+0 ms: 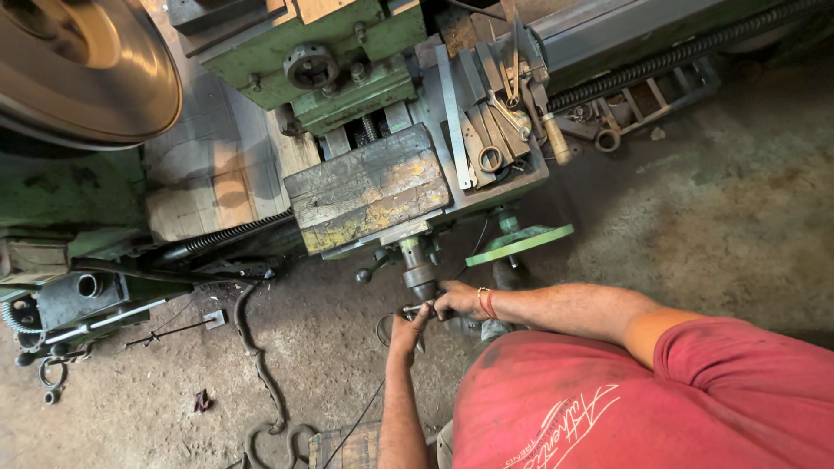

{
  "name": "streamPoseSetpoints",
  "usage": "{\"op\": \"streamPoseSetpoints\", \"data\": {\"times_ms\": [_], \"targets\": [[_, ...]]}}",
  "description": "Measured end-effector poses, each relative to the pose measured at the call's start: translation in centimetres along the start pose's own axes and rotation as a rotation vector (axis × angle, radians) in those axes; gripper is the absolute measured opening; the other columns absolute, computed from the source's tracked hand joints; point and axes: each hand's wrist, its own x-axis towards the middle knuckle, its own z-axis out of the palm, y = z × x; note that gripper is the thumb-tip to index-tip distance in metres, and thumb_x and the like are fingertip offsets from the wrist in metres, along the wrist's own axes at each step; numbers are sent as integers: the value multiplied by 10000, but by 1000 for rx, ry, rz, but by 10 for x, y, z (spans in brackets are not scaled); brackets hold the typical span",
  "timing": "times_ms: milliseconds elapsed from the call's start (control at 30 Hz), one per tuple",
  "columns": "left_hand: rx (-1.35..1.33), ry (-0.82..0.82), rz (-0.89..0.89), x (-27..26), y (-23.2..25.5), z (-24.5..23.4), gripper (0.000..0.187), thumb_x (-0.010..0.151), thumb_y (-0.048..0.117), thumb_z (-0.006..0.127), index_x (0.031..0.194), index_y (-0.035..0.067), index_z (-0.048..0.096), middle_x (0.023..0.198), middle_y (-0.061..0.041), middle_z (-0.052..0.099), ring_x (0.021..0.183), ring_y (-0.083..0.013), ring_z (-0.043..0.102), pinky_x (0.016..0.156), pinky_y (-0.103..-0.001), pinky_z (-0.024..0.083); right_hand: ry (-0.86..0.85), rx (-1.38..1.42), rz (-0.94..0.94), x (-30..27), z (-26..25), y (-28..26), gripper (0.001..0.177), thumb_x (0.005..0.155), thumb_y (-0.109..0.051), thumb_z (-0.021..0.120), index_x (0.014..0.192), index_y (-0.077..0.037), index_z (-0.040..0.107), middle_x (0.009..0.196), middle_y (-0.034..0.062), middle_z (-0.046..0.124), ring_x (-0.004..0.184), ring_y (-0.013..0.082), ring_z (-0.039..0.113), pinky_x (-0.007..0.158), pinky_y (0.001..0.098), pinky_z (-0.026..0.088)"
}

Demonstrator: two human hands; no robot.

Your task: The person operates a large green milling machine in a workshop, using both hands to turn a control handle and a green handwheel. The person adjusts the machine's position while the large flywheel spins, performing repetitive manual adjustments to the machinery.

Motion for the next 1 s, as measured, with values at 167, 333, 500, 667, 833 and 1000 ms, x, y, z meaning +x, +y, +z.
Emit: {"op": "streamPoseSetpoints", "data": {"times_ms": [167, 333, 500, 667, 833, 1000], "targets": [[-40, 10, -32, 2, -2, -5, 706, 745, 536, 841, 1175, 8, 655, 988, -92, 701, 849, -179, 617, 714, -337, 507, -65, -20, 29, 0, -5, -3, 597, 627, 37, 686, 1214, -33, 596, 983, 90, 642, 887, 203, 646, 715, 332, 556], [-16, 67, -44, 0, 2, -8, 607, 753, 513, 854, 1050, 3, 712, 839, -62, 705, 720, -172, 608, 637, -342, 489, -79, 55, 97, 3, -11, 0, 586, 639, 49, 686, 1209, -50, 590, 979, 98, 641, 874, 211, 656, 716, 348, 565], [-14, 42, -25, -1, 5, -10, 563, 745, 524, 851, 998, 31, 749, 782, -37, 696, 667, -146, 594, 604, -320, 478, -155, 148, 93, 17, -24, 14, 565, 649, 76, 688, 1190, -46, 578, 978, 101, 640, 861, 221, 651, 713, 353, 574], [8, 78, -35, -1, 5, -12, 509, 733, 502, 865, 913, 41, 749, 679, -33, 640, 570, -140, 558, 536, -321, 459, -218, 183, 77, 28, -32, 21, 563, 659, 121, 683, 1197, -19, 597, 1027, 119, 663, 913, 238, 667, 733, 363, 588], [46, 117, -23, -1, 5, -11, 486, 745, 492, 888, 793, 34, 731, 638, -16, 611, 544, -128, 526, 512, -325, 426, -253, 220, 110, 20, -30, 12, 603, 671, 147, 649, 1243, -35, 593, 1113, 124, 675, 1020, 262, 689, 807, 408, 623], [94, 168, -52, -3, 10, -11, 535, 723, 502, 895, 785, -4, 733, 666, -54, 639, 546, -167, 559, 500, -353, 465, -294, 257, 146, 21, -32, 9, 641, 697, 135, 687, 1298, -50, 559, 1131, 133, 673, 1035, 274, 685, 833, 422, 614]]}}
